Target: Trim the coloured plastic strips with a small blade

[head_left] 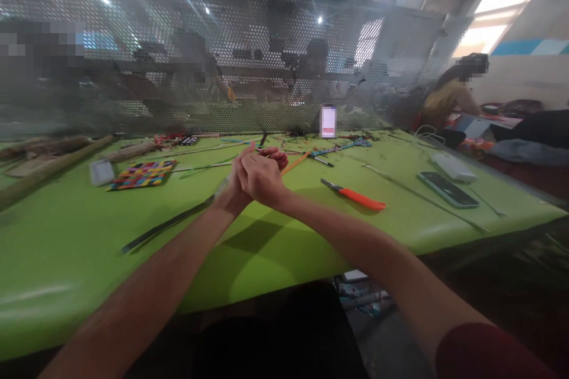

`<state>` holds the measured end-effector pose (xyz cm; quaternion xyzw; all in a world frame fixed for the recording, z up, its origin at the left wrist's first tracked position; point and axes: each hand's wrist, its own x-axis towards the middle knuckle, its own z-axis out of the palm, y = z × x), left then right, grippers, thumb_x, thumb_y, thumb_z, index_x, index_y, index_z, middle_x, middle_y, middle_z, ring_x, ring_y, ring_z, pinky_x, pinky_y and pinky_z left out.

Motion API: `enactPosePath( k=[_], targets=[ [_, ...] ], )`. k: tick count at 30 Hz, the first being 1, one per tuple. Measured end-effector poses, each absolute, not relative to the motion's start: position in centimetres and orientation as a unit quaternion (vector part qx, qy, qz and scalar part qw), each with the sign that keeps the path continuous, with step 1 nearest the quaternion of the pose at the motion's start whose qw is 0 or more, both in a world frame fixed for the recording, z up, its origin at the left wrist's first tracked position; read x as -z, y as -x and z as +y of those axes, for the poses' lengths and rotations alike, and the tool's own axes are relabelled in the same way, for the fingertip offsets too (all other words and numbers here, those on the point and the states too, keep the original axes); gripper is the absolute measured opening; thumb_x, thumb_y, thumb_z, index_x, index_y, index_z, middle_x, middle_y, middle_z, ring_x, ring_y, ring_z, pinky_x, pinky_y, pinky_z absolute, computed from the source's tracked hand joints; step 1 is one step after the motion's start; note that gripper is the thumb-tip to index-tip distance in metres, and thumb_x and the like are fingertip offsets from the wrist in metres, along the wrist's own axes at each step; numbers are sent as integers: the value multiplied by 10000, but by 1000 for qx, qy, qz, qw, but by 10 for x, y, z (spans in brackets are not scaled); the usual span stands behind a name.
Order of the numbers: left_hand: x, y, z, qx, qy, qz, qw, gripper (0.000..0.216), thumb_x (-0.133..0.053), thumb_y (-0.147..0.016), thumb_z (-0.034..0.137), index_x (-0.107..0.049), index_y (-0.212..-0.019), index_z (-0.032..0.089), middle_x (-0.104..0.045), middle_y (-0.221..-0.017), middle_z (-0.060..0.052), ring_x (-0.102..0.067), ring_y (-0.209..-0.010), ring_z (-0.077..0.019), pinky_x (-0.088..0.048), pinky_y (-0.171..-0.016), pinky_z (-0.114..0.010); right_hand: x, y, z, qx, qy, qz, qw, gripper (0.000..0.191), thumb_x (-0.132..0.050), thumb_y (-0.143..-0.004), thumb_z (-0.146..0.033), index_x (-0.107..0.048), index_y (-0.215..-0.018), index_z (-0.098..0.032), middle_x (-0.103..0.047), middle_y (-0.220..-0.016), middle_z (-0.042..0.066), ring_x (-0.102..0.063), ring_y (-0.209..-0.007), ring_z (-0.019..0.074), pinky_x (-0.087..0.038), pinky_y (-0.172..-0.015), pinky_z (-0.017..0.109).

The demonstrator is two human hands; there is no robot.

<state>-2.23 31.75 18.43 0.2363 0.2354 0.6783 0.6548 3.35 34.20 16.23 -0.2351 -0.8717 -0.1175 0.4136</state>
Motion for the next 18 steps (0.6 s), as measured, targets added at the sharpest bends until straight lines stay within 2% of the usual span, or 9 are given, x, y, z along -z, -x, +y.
enactPosePath(
  k=[5,10,15,18],
  targets=[
    [-187,31,317,-661,-257,242,662,471,-498,-1026,615,-728,-991,206,-811,-953,-126,-776,-1101,-371,-626,-1012,-560,-161,-36,347,97,223,-868,433,439,-367,-1146,-351,-653,-871,-163,-679,-865,103,-647,-873,209,-517,-855,343],
    [-181,36,331,-665,-281,233,651,488,-457,-1032,609,-734,-1016,207,-808,-979,-139,-747,-1150,-389,-596,-1040,-564,-163,-42,350,79,193,-851,481,426,-380,-1131,-309,-611,-791,-196,-644,-799,80,-614,-845,201,-533,-903,350],
    [-170,39,338,-669,-302,218,643,462,-423,-1045,552,-758,-1020,235,-804,-955,-129,-738,-1165,-387,-594,-1021,-610,-163,-44,348,48,191,-834,515,420,-401,-1130,-322,-602,-783,-201,-662,-840,86,-620,-877,204,-542,-913,353],
    [-170,40,332,-670,-309,209,642,477,-443,-1044,565,-753,-948,215,-796,-891,-105,-756,-1121,-344,-607,-1023,-514,-162,-42,345,4,214,-817,536,388,-395,-1137,-300,-641,-862,-180,-686,-931,87,-647,-945,192,-543,-948,338]
  ],
)
